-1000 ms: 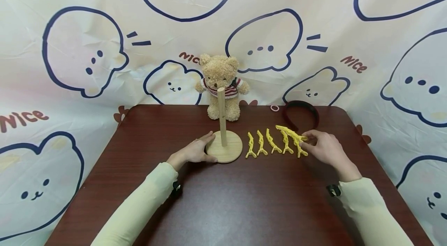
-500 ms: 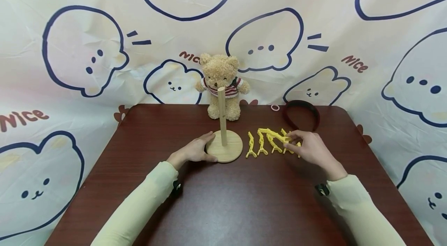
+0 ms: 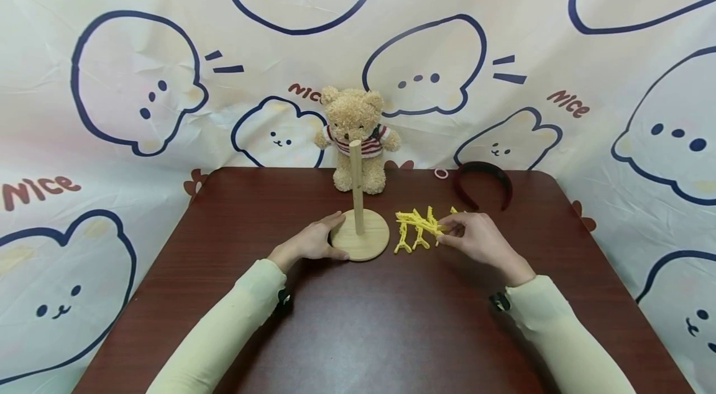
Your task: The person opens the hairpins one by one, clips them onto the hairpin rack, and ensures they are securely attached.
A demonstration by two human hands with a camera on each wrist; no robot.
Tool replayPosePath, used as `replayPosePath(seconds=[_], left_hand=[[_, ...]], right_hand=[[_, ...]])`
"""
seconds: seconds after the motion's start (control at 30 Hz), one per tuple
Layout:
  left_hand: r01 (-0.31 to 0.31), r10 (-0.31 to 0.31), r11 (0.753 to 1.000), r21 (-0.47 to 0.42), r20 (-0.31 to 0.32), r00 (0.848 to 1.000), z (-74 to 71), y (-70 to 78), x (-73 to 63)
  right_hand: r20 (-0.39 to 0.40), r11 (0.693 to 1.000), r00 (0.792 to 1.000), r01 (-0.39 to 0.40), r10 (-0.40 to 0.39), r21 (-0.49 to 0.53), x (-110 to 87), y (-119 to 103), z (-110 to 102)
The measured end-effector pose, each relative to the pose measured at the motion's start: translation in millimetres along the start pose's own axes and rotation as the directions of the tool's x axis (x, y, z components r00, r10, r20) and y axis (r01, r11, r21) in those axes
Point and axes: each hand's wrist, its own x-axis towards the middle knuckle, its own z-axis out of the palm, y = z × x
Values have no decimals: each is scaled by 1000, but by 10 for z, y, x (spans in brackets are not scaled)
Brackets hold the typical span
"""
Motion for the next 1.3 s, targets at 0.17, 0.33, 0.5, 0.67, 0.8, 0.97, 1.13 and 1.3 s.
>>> replayPosePath(seconds=[0.17, 0.33, 0.5, 0.67, 0.8, 0.97, 1.13, 1.3], left_hand=[[5, -5, 1000, -1, -1, 1000, 2, -11, 7], [10, -9, 1000, -11, 8, 1000, -2, -5, -3], [16, -16, 1000, -14, 11, 1000, -14, 6, -4], [19, -19, 1000, -13, 21, 1000, -18, 3, 0], [19, -19, 1000, -11, 23, 1000, -20, -4, 5], [30, -30, 1000, -3, 24, 999, -24, -3, 3], [27, -27, 999, -17, 25, 999, -30, 20, -13], [30, -30, 999, -28, 22, 999, -40, 41, -22]], right_hand=[[4, 999, 999, 38, -38, 11, 55, -51, 76], [11, 998, 999, 50, -50, 30, 121, -97, 180], [20, 997, 998, 58, -59, 48, 193, -187, 269], [45, 996, 997, 64, -67, 70, 257, -267, 344], [35, 994, 995, 92, -94, 53, 303, -305, 400], [30, 990, 991, 127, -128, 56, 363, -344, 466], [44, 989, 990, 135, -138, 58, 413, -356, 544], [37, 988, 989, 139, -142, 60, 475, -374, 612]])
